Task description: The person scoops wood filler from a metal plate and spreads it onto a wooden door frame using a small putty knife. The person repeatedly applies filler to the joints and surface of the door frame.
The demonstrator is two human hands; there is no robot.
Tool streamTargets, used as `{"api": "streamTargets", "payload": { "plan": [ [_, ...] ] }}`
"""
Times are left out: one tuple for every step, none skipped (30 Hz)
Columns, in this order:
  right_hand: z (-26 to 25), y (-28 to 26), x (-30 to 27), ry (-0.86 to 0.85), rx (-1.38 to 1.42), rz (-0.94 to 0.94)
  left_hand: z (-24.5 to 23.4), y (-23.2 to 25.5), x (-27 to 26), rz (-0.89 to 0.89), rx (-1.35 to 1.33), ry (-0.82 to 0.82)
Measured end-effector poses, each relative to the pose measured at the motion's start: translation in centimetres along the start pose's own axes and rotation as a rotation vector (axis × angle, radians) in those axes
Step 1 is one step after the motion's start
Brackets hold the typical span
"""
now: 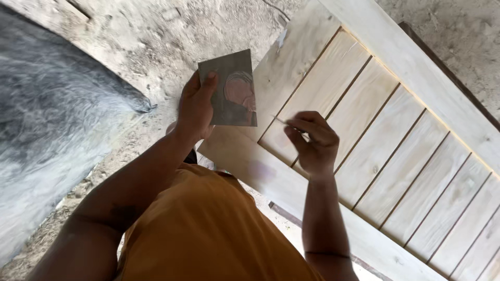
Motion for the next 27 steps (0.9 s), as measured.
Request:
{"api": "streamTargets", "payload": {
  "plan": [
    [1.7, -3.3, 1.9, -0.077, -0.334, -0.205, 0.4, 0.2, 1.5, 0.022, 0.052, -0.026],
    [3.1, -5.3, 3.8, -0.118, -0.501, -0.318, 1.1, 0.6, 2.8, 0.067, 0.086, -0.065],
    [4.7, -6.8, 5.6, -0.162, -0.668, -0.431, 1.8, 1.1, 4.0, 0.112, 0.119, -0.104],
    [6.5, -7.6, 6.4, -0.218, -0.834, -0.534, 2.3, 1.1, 4.7, 0.147, 0.147, -0.137],
    [7.8, -7.2, 7.4, -0.245, -0.846, -0.496, 2.4, 0.8, 5.3, 0.135, 0.237, -0.13],
    [9.1, -6.2, 8.7, -0.262, -0.857, -0.474, 2.5, 0.8, 6.5, 0.139, 0.332, -0.129],
    [10.0, -4.9, 9.9, -0.28, -0.868, -0.452, 2.5, 1.0, 7.8, 0.144, 0.427, -0.127],
    [10.4, -3.2, 10.7, -0.314, -0.838, -0.399, 2.2, 1.1, 8.9, 0.144, 0.406, -0.113],
    [10.5, -1.2, 11.3, -0.347, -0.808, -0.346, 2.0, 1.1, 10.3, 0.145, 0.385, -0.098],
    [10.5, 1.0, 11.6, -0.376, -0.779, -0.277, 1.8, 0.8, 11.6, 0.131, 0.363, -0.091],
    [10.2, 3.7, 12.2, -0.396, -0.829, -0.213, 1.3, 0.2, 13.4, 0.085, 0.267, -0.054],
    [9.7, 6.5, 13.1, -0.413, -0.874, -0.15, 0.5, -0.1, 15.5, 0.04, 0.176, -0.015],
    [9.1, 9.5, 14.0, -0.432, -0.918, -0.087, -0.3, -0.5, 17.7, -0.005, 0.088, 0.027],
    [7.9, 11.8, 15.0, -0.393, -0.974, -0.044, -1.2, -0.9, 19.6, -0.076, 0.075, 0.04],
    [6.5, 14.1, 16.3, -0.355, -1.031, -0.002, -2.3, -1.3, 21.6, -0.147, 0.065, 0.053],
    [4.7, 16.6, 17.7, -0.315, -1.048, 0.085, -2.5, -0.5, 23.6, -0.081, 0.035, -0.011],
    [3.2, 18.8, 18.9, -0.274, -1.067, 0.172, -2.7, 0.3, 25.4, -0.017, 0.002, -0.076],
    [2.4, 20.7, 20.3, -0.268, -1.111, 0.19, -3.2, 0.5, 27.2, 0.013, -0.044, -0.102],
    [1.8, 22.2, 21.4, -0.264, -1.155, 0.208, -3.8, 0.8, 28.6, 0.043, -0.091, -0.127],
    [1.3, 23.2, 22.5, -0.222, -1.176, 0.206, -4.7, 1.1, 29.8, 0.059, -0.078, -0.148],
    [1.0, 24.0, 23.3, -0.18, -1.198, 0.204, -5.6, 1.4, 30.8, 0.075, -0.065, -0.168],
    [1.0, 24.8, 24.0, -0.134, -1.216, 0.194, -6.7, 2.1, 31.7, 0.1, -0.047, -0.19],
    [1.0, 25.8, 24.3, -0.103, -1.212, 0.215, -8.4, 2.7, 32.3, 0.086, 0.012, -0.165],
    [1.2, 26.6, 24.3, -0.068, -1.212, 0.24, -10.0, 3.4, 32.7, 0.069, 0.071, -0.147],
    [1.3, 27.3, 24.1, -0.033, -1.211, 0.265, -10.9, 3.7, 33.0, 0.061, 0.095, -0.138],
    [1.8, 27.4, 23.5, -0.018, -1.213, 0.258, -11.7, 4.1, 33.1, 0.049, 0.119, -0.127],
    [2.6, 27.4, 22.6, -0.004, -1.215, 0.252, -12.6, 4.9, 33.3, 0.046, 0.108, -0.124]
  ]
}}
Point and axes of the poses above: each hand's wrist, its own x-axis towards the middle knuckle, its own z-axis out of the palm, y = z × x, the point moved 10 cm from there along x, towards the middle knuckle, and after that the axes turned 1 degree about -y, right-handed, at the moved point
